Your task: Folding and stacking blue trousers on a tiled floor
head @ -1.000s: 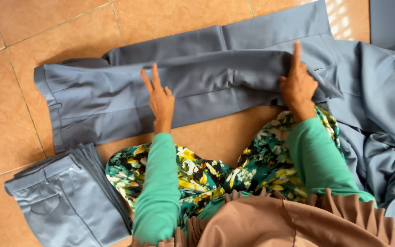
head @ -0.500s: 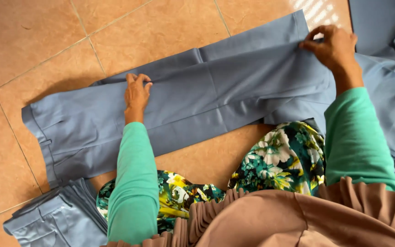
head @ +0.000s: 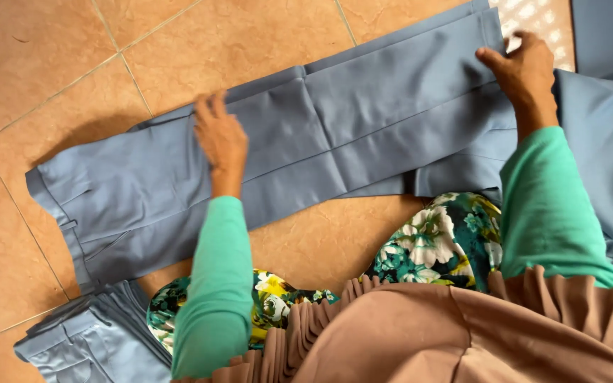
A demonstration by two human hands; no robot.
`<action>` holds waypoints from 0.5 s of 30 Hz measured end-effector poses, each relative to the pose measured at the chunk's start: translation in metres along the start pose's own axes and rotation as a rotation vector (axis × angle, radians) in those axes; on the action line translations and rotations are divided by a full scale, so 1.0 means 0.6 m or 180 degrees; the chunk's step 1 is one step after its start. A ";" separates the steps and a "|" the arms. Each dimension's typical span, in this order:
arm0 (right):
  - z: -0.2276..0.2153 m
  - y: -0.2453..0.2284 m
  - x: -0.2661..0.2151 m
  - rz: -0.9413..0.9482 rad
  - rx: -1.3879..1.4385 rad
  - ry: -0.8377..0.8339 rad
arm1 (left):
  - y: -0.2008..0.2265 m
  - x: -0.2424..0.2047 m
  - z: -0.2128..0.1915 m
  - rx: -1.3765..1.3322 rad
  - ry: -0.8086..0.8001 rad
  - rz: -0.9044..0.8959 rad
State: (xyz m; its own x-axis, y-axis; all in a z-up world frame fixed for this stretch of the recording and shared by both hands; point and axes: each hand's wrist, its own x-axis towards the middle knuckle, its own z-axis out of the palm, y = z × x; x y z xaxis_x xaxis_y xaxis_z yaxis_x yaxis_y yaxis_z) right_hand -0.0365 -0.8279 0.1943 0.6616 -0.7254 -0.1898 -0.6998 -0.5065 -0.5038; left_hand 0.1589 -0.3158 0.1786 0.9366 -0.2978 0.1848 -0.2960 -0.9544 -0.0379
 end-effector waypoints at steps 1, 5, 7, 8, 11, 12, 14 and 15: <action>-0.010 -0.004 -0.014 0.0162 0.0024 -0.0294 | 0.037 -0.013 -0.010 -0.0505 0.0087 0.0209; -0.003 0.061 -0.001 0.0058 0.0459 -0.0566 | 0.142 -0.027 0.009 -0.1817 -0.0149 0.0220; -0.046 0.046 -0.038 -0.0004 0.1489 -0.0543 | 0.153 -0.009 0.018 -0.1837 -0.0323 0.0164; -0.066 0.037 -0.055 -0.0062 0.2519 -0.0523 | 0.159 0.002 0.022 -0.1856 -0.0504 0.0114; -0.100 0.048 -0.066 -0.0232 0.2351 -0.0081 | 0.155 0.037 0.037 -0.1791 -0.1071 0.0272; -0.086 0.060 -0.056 -0.0214 0.2362 -0.0089 | 0.152 0.042 0.043 -0.1774 -0.1086 0.0276; -0.065 0.084 -0.031 -0.0243 0.1740 -0.0244 | 0.149 0.054 0.056 -0.1971 -0.1287 0.0146; -0.056 0.092 -0.026 -0.0244 0.1737 -0.0255 | 0.147 0.059 0.065 -0.1969 -0.1291 0.0135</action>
State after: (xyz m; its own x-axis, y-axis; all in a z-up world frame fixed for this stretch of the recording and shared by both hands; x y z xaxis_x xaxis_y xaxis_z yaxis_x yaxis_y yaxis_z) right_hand -0.0945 -0.8600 0.1978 0.7385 -0.6474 -0.1882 -0.4219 -0.2260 -0.8780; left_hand 0.1732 -0.4115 0.1435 0.8823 -0.4323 -0.1864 -0.2730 -0.7924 0.5456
